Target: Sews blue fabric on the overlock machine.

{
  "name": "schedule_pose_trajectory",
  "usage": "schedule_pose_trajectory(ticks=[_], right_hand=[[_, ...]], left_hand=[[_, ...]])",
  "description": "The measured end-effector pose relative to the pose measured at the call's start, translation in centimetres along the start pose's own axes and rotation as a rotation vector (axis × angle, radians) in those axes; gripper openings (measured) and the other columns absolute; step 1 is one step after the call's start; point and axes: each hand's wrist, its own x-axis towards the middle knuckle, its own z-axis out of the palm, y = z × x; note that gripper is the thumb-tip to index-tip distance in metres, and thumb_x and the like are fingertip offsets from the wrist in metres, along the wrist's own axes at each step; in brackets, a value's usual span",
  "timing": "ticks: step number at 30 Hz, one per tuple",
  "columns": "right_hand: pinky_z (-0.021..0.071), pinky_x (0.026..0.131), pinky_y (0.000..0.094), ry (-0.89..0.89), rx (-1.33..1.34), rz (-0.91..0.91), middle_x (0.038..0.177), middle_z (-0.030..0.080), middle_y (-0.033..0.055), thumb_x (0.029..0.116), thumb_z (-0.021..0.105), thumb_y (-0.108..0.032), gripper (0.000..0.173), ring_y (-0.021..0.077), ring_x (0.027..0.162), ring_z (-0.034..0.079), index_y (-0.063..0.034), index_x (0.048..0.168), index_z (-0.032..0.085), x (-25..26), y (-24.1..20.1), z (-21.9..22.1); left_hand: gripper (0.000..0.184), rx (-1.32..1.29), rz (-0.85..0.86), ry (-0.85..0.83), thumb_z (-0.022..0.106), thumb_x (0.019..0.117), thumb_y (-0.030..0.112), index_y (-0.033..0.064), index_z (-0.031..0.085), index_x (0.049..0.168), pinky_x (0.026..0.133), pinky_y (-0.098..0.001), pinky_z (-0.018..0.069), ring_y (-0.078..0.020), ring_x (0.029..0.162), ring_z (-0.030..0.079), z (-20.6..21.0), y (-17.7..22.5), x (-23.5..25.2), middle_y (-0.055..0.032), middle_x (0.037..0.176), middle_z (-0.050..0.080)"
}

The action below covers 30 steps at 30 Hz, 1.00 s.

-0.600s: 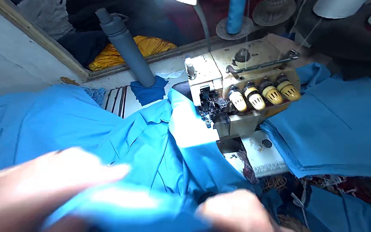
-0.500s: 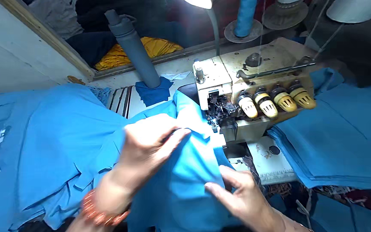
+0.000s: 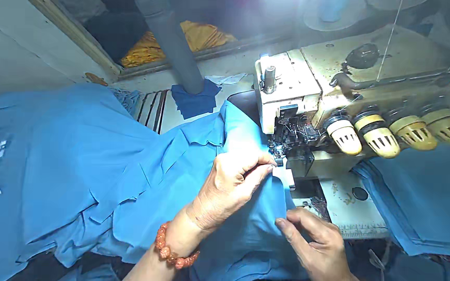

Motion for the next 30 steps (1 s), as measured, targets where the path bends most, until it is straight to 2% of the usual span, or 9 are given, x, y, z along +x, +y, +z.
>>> schedule_pose_trajectory(ticks=[2,4,7,11,18,20,22,25,30], right_hand=[[0.0486,0.077,0.0166,0.070,-0.066,-0.041,0.081,0.065,-0.0026,0.0949,0.071,-0.025,0.016,0.0030,0.083,0.060,-0.0132,0.084,0.070,-0.1,0.3,0.1],[0.0461,0.082,0.0145,0.128,-0.070,-0.018,0.090,0.060,-0.0035,0.0924,0.074,-0.028,0.014,0.0016,0.090,0.057,-0.0181,0.084,0.071,-0.1,0.7,0.3],[0.0487,0.086,0.0131,0.159,-0.013,0.026,0.101,0.064,-0.0003,0.0899,0.076,-0.025,0.014,0.0012,0.097,0.059,-0.0151,0.082,0.070,-0.1,1.2,0.7],[0.0543,0.076,0.0127,0.082,0.116,0.091,0.085,0.069,0.0012,0.0886,0.075,-0.013,0.013,0.0012,0.086,0.065,-0.0063,0.080,0.069,-0.4,0.7,0.9],[0.0525,0.070,0.0130,-0.024,0.272,0.255,0.076,0.067,0.0009,0.0890,0.071,-0.003,0.014,-0.0009,0.077,0.063,-0.0002,0.076,0.068,-1.3,-0.7,0.8],[0.0514,0.063,0.0126,-0.008,0.338,0.341,0.076,0.066,-0.0043,0.0877,0.069,0.003,0.007,-0.0041,0.068,0.060,-0.0024,0.085,0.065,-1.3,-1.4,0.5],[0.0485,0.056,0.0126,0.004,0.392,0.441,0.074,0.064,-0.0101,0.0854,0.065,0.009,0.023,-0.0056,0.062,0.058,-0.0088,0.097,0.055,-1.1,-2.0,0.0],[0.0483,0.055,0.0128,0.018,0.461,0.498,0.075,0.063,-0.0121,0.0833,0.061,0.012,0.031,-0.0051,0.062,0.058,-0.0130,0.099,0.050,-0.8,-2.5,-0.8],[0.0481,0.055,0.0119,0.011,0.551,0.531,0.075,0.065,-0.0124,0.0809,0.059,0.014,0.035,-0.0056,0.063,0.059,-0.0149,0.097,0.049,-0.4,-3.1,-2.0]], left_hand=[[0.012,-0.043,-0.016,-0.026,0.064,0.0975,0.007,0.0052,0.076,0.096,0.071,-0.0137,0.0537,0.0008,0.079,0.065,-0.2,0.1,0.8,0.0020,0.088,0.070],[0.012,0.044,-0.058,-0.043,0.066,0.0965,0.012,0.0100,0.077,0.093,0.065,-0.0150,0.0508,0.0012,0.075,0.062,0.0,-0.1,1.4,0.0056,0.083,0.067],[0.008,0.122,-0.111,-0.035,0.071,0.0909,0.013,0.0135,0.076,0.085,0.061,-0.0163,0.0490,0.0012,0.070,0.061,0.6,-0.5,1.7,0.0075,0.077,0.066],[0.011,0.144,-0.131,-0.049,0.069,0.0910,0.015,0.0154,0.073,0.081,0.056,-0.0166,0.0468,0.0019,0.066,0.059,0.8,-0.8,1.7,0.0094,0.074,0.064],[0.011,0.241,-0.157,-0.102,0.068,0.0893,0.022,0.0205,0.070,0.079,0.052,-0.0200,0.0454,0.0017,0.063,0.058,1.1,-0.1,1.3,0.0125,0.071,0.061],[0.011,0.322,-0.096,-0.064,0.066,0.0905,0.021,0.0182,0.070,0.080,0.051,-0.0203,0.0447,-0.0008,0.063,0.058,1.5,0.1,1.1,0.0095,0.072,0.060],[0.013,0.426,0.012,-0.012,0.065,0.0912,0.019,0.0131,0.071,0.081,0.051,-0.0229,0.0455,-0.0070,0.062,0.059,2.0,0.3,0.8,0.0033,0.072,0.059],[0.013,0.557,0.142,0.052,0.064,0.0916,0.012,0.0064,0.072,0.082,0.050,-0.0273,0.0463,-0.0165,0.063,0.060,2.6,0.7,0.1,-0.0049,0.074,0.060],[0.015,0.653,0.184,0.082,0.062,0.0918,0.010,0.0056,0.075,0.086,0.051,-0.0291,0.0435,-0.0189,0.064,0.059,3.0,1.1,-0.6,-0.0063,0.077,0.063]])
